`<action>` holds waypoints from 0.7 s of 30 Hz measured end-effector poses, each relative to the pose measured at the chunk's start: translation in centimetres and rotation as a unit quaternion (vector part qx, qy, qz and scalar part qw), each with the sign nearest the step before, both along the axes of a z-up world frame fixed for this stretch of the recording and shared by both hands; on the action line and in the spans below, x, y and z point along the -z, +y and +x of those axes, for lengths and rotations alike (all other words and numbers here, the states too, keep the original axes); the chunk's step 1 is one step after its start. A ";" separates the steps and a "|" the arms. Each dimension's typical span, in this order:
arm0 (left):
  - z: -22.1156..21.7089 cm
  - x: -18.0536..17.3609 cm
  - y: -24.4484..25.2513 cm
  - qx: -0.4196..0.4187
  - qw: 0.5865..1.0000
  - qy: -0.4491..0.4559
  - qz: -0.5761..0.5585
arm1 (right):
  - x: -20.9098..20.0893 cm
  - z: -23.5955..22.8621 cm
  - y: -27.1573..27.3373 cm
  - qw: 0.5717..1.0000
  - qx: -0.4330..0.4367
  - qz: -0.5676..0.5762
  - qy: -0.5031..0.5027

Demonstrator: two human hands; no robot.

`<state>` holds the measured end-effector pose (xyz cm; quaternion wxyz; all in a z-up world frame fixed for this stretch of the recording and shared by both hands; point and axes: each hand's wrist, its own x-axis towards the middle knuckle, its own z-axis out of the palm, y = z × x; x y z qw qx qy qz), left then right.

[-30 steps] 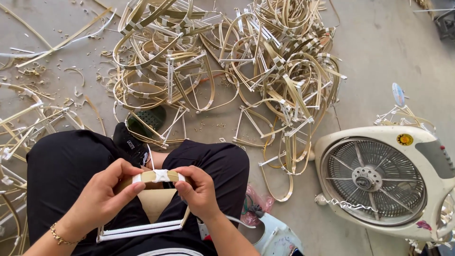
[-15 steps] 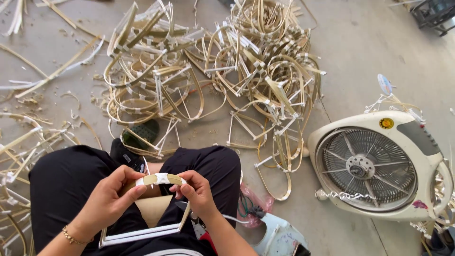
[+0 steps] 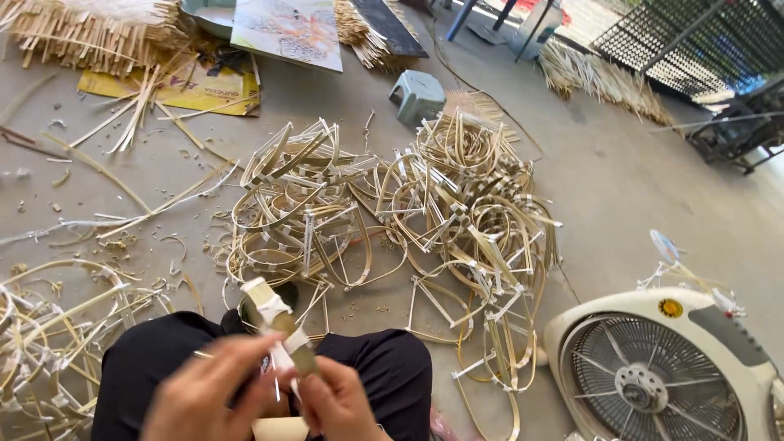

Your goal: The recorder is assembling and cutting bamboo strips to form structural frames, possibly for furniture or lanterns.

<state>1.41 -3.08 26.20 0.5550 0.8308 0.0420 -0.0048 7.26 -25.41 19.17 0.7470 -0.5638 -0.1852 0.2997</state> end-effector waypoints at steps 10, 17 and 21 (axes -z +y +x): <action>2.5 3.0 0.0 0.040 0.994 -0.098 0.012 | -1.4 2.2 -2.5 0.981 0.000 0.159 0.107; 1.1 2.4 -1.2 -0.010 1.000 0.014 0.008 | -1.6 1.2 -1.4 0.991 0.097 -0.050 -0.074; 0.1 5.0 -0.7 -0.022 0.999 0.018 -0.036 | -0.2 0.6 -1.3 0.990 0.096 -0.057 -0.085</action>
